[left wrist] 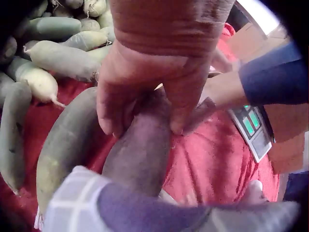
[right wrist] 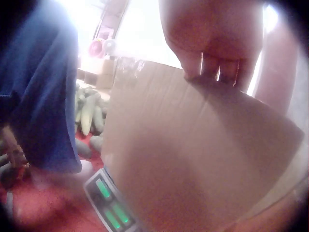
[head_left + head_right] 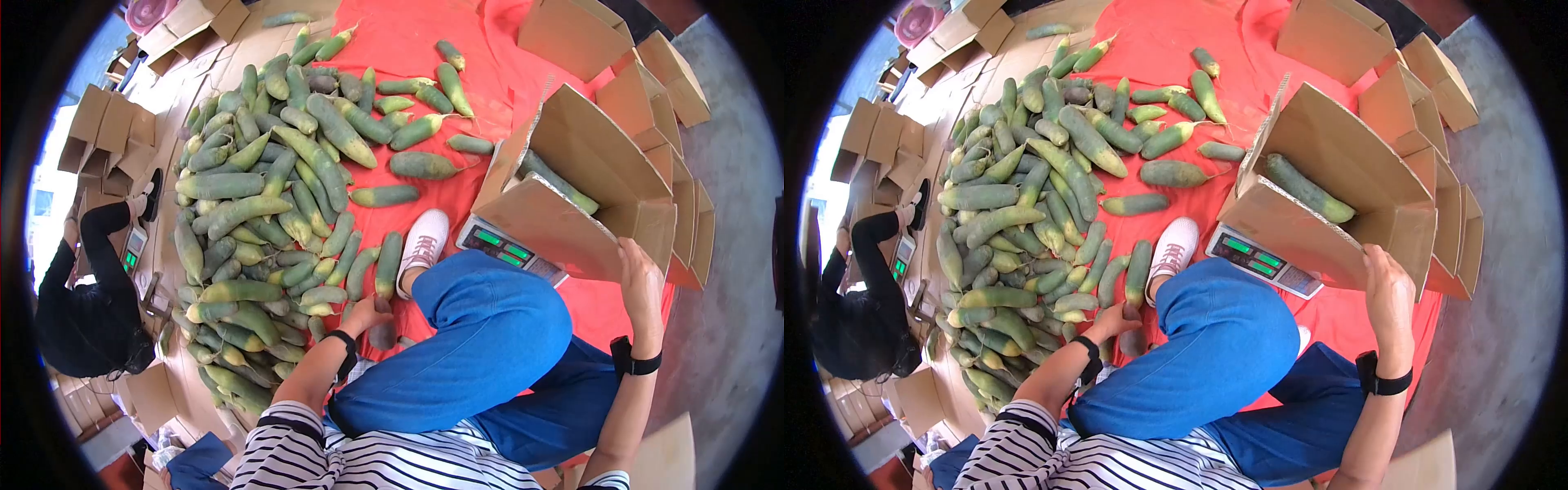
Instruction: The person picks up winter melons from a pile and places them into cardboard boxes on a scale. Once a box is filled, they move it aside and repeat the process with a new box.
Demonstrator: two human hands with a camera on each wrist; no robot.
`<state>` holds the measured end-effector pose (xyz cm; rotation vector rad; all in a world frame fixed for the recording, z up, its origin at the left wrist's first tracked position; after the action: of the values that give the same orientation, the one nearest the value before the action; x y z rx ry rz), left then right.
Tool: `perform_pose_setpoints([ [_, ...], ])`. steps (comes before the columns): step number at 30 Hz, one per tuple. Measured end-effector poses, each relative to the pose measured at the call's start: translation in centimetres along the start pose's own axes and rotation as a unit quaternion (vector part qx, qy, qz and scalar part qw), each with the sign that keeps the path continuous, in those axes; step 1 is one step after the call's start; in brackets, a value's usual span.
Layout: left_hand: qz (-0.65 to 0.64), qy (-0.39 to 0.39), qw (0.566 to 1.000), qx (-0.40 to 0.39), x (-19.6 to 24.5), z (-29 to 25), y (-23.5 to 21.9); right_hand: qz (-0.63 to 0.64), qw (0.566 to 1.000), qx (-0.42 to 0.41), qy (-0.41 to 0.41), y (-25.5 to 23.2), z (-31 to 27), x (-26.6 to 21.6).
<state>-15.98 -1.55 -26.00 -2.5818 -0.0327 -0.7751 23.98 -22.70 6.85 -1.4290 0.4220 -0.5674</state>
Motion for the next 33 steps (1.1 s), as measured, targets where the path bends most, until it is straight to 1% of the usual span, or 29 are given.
perform_pose_setpoints([
  [1, 0.004, 0.029, 0.999, 0.021, 0.4, -1.0, -0.1, 0.006, 1.0, -0.003, 0.006, 0.0, 0.0, 0.0],
  [2, 0.01, 0.033, 0.999, 0.021, 0.3, -1.8, -0.2, 0.012, 1.0, -0.005, 0.013, 0.0, 0.0, 0.0],
  [4, 0.017, 0.084, 0.996, 0.016, 0.0, -3.0, -1.4, 0.017, 1.0, -0.007, 0.02, -0.3, 0.2, -0.2],
  [5, 0.027, 0.094, 0.995, 0.012, -0.1, -3.3, -2.4, 0.022, 0.999, -0.011, 0.021, -0.4, 0.2, -0.2],
  [6, -0.096, 0.15, 0.983, 0.039, 0.0, -3.6, -3.7, 0.019, 0.999, -0.006, 0.035, -0.4, 0.2, 0.0],
  [7, -0.22, 0.201, 0.953, 0.062, 0.4, -4.1, -5.0, 0.023, 0.999, -0.007, 0.025, -0.1, 0.1, 0.2],
  [8, -0.269, 0.216, 0.936, 0.073, 2.2, -5.0, -7.1, 0.028, 0.999, -0.007, 0.014, 0.2, 0.0, 0.3],
  [9, -0.317, 0.23, 0.916, 0.086, 5.3, -6.6, -9.8, 0.024, 1.0, 0.008, 0.0, 0.4, -0.1, 0.5],
  [10, -0.34, 0.258, 0.892, 0.149, 10.5, -9.7, -12.3, 0.022, 1.0, 0.014, 0.007, 0.5, -0.2, 0.6],
  [11, -0.349, 0.285, 0.875, 0.176, 12.3, -10.4, -14.4, 0.017, 1.0, 0.016, -0.002, 0.5, -0.2, 0.6],
  [12, -0.325, 0.346, 0.854, 0.212, 14.6, -11.3, -16.5, 0.012, 1.0, 0.019, -0.012, 0.5, -0.2, 0.5],
  [13, -0.361, 0.367, 0.828, 0.223, 17.6, -12.7, -18.0, -0.003, 1.0, 0.008, -0.007, 0.6, -0.2, 0.5],
  [14, -0.392, 0.406, 0.794, 0.227, 21.0, -14.1, -18.8, -0.004, 1.0, 0.012, -0.006, 0.5, -0.3, 0.6],
  [15, -0.396, 0.453, 0.76, 0.245, 23.8, -14.9, -19.1, -0.001, 1.0, 0.009, -0.008, 0.5, -0.3, 0.6],
  [17, -0.406, 0.501, 0.734, 0.213, 30.1, -16.7, -18.5, 0.006, 1.0, 0.014, -0.016, 0.9, -0.4, 0.7],
  [19, -0.403, 0.504, 0.748, 0.155, 35.1, -17.1, -16.6, 0.004, 1.0, 0.015, -0.017, 0.4, -0.4, 0.4],
  [20, -0.414, 0.514, 0.748, 0.072, 36.6, -16.3, -15.6, 0.005, 1.0, 0.011, -0.013, 0.3, -0.5, 0.3],
  [21, -0.435, 0.513, 0.738, 0.043, 37.0, -15.0, -14.5, 0.006, 1.0, 0.01, -0.016, 0.2, -0.5, 0.3],
  [22, -0.451, 0.483, 0.75, 0.031, 36.8, -14.6, -14.0, 0.001, 1.0, 0.016, -0.016, 0.2, -0.4, 0.3],
  [23, -0.446, 0.455, 0.768, 0.056, 35.6, -13.7, -13.6, -0.002, 1.0, 0.022, -0.013, 0.3, -0.5, 0.3],
  [25, -0.421, 0.389, 0.813, 0.1, 31.0, -10.7, -13.2, -0.012, 1.0, 0.005, -0.014, 0.6, -0.7, 0.6],
  [26, -0.402, 0.348, 0.838, 0.123, 27.5, -8.9, -13.0, -0.025, 0.999, -0.012, -0.021, 0.8, -0.8, 0.7],
  [27, -0.387, 0.302, 0.861, 0.136, 23.4, -7.1, -12.7, -0.014, 0.999, 0.014, -0.03, 1.0, -0.8, 0.7],
  [28, -0.371, 0.254, 0.88, 0.151, 18.8, -5.4, -12.3, -0.007, 1.0, 0.013, -0.028, 0.9, -0.7, 0.4],
  [30, -0.284, 0.214, 0.918, 0.174, 9.3, -3.4, -11.0, 0.017, 1.0, 0.008, -0.003, 0.3, -0.6, 0.0],
  [31, -0.261, 0.157, 0.939, 0.158, 4.5, -2.6, -9.9, 0.009, 0.999, -0.03, 0.006, -0.2, -0.4, -0.1],
  [32, -0.239, 0.101, 0.956, 0.139, 0.5, -2.4, -8.8, 0.01, 0.999, -0.034, 0.001, 0.0, -0.4, -0.1],
  [33, -0.144, 0.043, 0.983, 0.109, -2.2, -2.6, -8.2, 0.005, 1.0, -0.014, 0.011, 0.0, -0.5, 0.0],
])
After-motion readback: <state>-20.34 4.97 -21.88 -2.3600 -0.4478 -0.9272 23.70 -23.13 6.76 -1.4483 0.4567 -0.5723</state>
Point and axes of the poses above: each hand's wrist, its own z-axis towards the middle knuckle, its own y-axis out of the palm, x = y × z, the point moved 1 cm from there along z, towards the middle knuckle, and after that the axes turned 6 degrees about -z, right-handed, at the moved point
